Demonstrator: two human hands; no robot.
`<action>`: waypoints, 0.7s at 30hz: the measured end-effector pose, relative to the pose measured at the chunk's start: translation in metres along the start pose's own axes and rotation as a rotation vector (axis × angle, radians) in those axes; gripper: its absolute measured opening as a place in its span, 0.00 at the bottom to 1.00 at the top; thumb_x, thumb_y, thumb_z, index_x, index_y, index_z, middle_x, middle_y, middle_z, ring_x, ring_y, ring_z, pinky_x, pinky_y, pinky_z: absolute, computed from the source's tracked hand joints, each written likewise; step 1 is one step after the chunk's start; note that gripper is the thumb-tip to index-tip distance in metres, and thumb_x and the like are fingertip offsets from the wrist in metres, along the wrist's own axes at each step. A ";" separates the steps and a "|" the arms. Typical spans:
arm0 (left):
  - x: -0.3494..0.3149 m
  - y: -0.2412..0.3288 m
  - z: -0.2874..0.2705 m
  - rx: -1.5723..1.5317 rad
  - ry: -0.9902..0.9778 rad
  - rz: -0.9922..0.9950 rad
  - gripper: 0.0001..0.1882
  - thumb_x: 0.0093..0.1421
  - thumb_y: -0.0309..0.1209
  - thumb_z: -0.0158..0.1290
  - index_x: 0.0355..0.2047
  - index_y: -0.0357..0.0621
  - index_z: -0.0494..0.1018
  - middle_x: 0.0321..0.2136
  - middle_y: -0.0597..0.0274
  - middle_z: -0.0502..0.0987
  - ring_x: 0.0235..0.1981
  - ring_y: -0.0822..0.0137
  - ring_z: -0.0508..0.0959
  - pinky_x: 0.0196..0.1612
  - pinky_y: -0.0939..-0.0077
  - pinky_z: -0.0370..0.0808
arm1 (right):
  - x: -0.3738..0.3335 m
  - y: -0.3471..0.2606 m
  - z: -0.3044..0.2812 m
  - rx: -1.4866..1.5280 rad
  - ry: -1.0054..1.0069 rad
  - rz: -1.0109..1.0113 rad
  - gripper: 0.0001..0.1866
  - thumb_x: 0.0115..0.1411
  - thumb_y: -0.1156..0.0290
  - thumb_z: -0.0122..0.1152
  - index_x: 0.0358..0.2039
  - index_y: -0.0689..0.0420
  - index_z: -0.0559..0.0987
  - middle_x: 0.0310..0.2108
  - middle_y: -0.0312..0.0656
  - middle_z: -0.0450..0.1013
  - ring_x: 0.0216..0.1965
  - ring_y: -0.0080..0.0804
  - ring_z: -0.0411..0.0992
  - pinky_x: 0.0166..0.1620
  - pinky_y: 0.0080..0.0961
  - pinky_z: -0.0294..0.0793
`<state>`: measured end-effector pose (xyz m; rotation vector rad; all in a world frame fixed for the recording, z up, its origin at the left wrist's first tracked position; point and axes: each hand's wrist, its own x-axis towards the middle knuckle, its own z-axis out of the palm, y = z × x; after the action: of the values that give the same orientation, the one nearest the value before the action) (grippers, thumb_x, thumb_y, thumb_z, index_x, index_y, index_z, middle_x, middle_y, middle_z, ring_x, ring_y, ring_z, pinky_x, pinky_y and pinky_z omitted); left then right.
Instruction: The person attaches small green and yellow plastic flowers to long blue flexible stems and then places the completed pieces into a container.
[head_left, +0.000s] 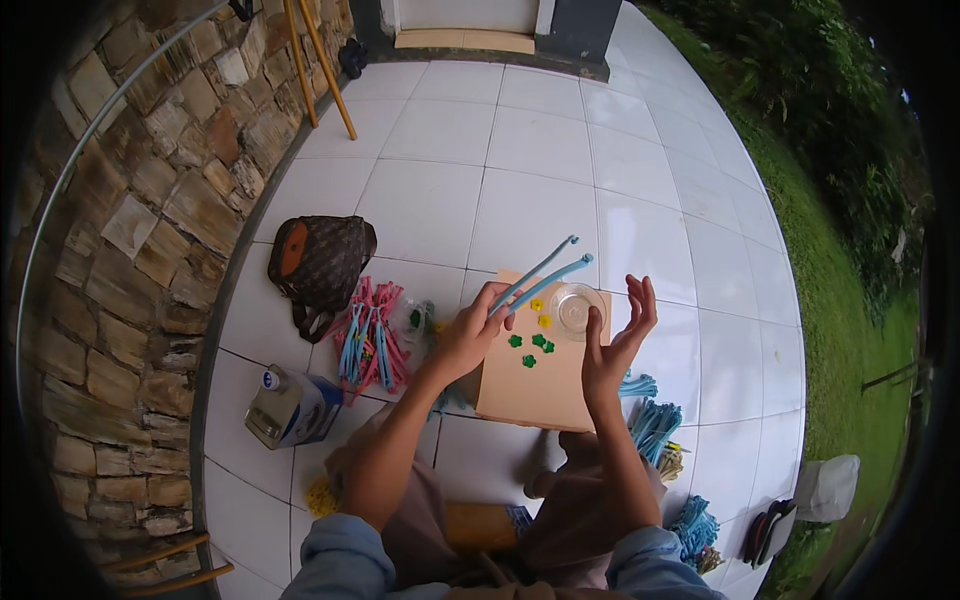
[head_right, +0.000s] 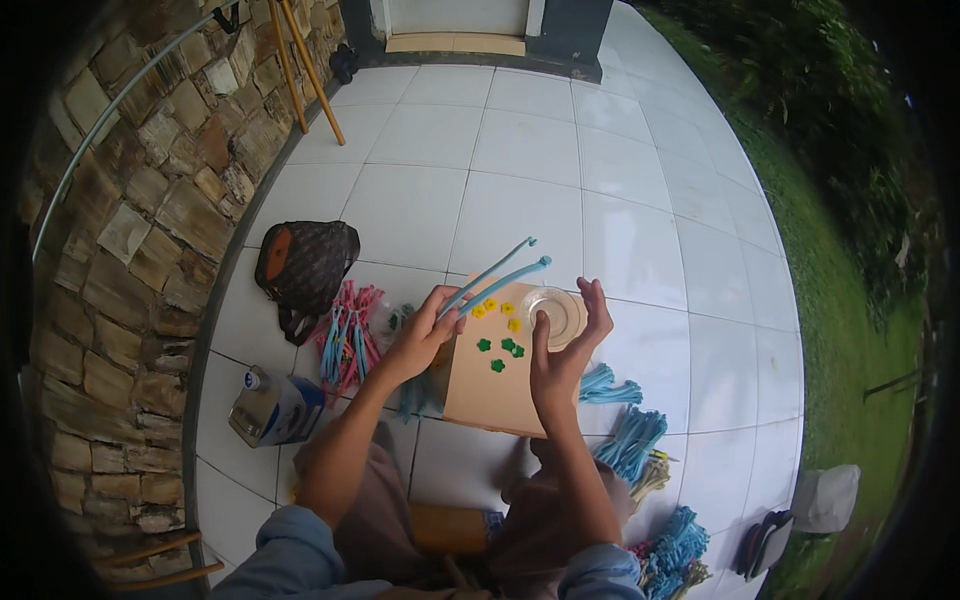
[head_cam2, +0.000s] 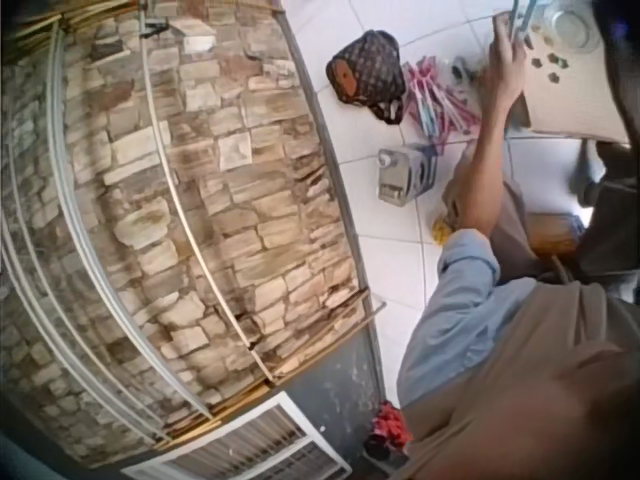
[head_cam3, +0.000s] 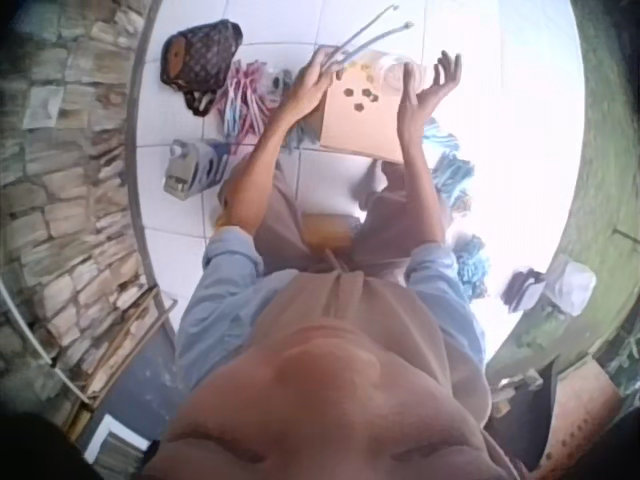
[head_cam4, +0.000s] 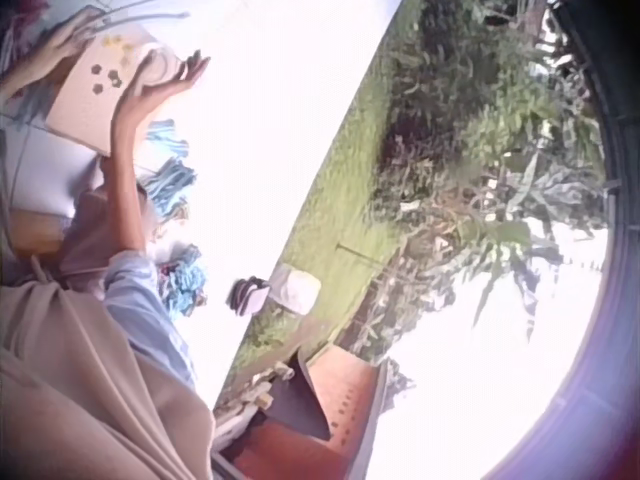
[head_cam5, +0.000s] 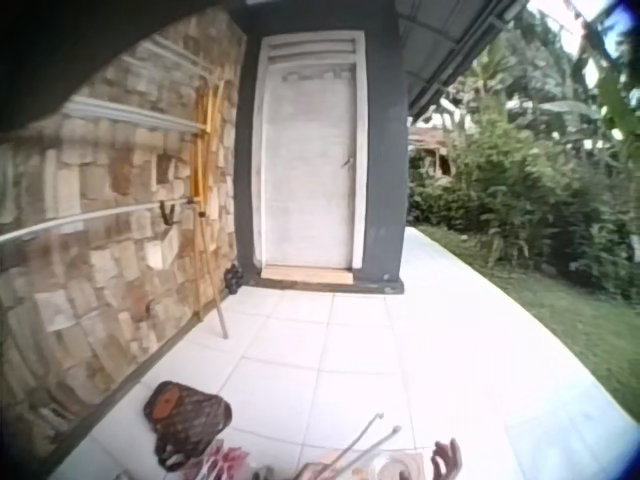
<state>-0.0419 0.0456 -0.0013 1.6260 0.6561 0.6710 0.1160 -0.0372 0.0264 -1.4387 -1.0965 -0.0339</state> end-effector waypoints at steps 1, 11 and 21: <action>0.003 0.005 0.006 -0.050 0.072 0.109 0.13 0.62 0.30 0.38 0.46 0.41 0.59 0.23 0.69 0.63 0.20 0.80 0.58 0.24 0.88 0.59 | 0.006 -0.001 -0.002 0.142 0.055 0.140 0.36 0.53 0.72 0.55 0.58 0.57 0.48 0.55 0.50 0.52 0.54 0.39 0.55 0.57 0.35 0.50; -0.004 0.010 0.024 0.580 -0.061 0.372 0.11 0.55 0.18 0.42 0.38 0.39 0.58 0.24 0.57 0.71 0.22 0.63 0.71 0.25 0.75 0.67 | 0.036 -0.006 -0.025 1.141 -0.262 0.547 0.29 0.59 0.72 0.46 0.58 0.62 0.48 0.56 0.54 0.51 0.57 0.44 0.54 0.59 0.32 0.54; 0.001 0.034 0.034 0.571 0.042 0.192 0.08 0.58 0.29 0.44 0.36 0.40 0.59 0.20 0.54 0.72 0.20 0.54 0.75 0.21 0.64 0.69 | 0.032 -0.003 -0.017 1.353 -0.291 0.520 0.29 0.56 0.73 0.49 0.56 0.65 0.51 0.55 0.53 0.54 0.57 0.45 0.53 0.60 0.34 0.51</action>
<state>-0.0144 0.0190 0.0274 2.2289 0.7735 0.6944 0.1413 -0.0332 0.0525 -0.4226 -0.6369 1.1059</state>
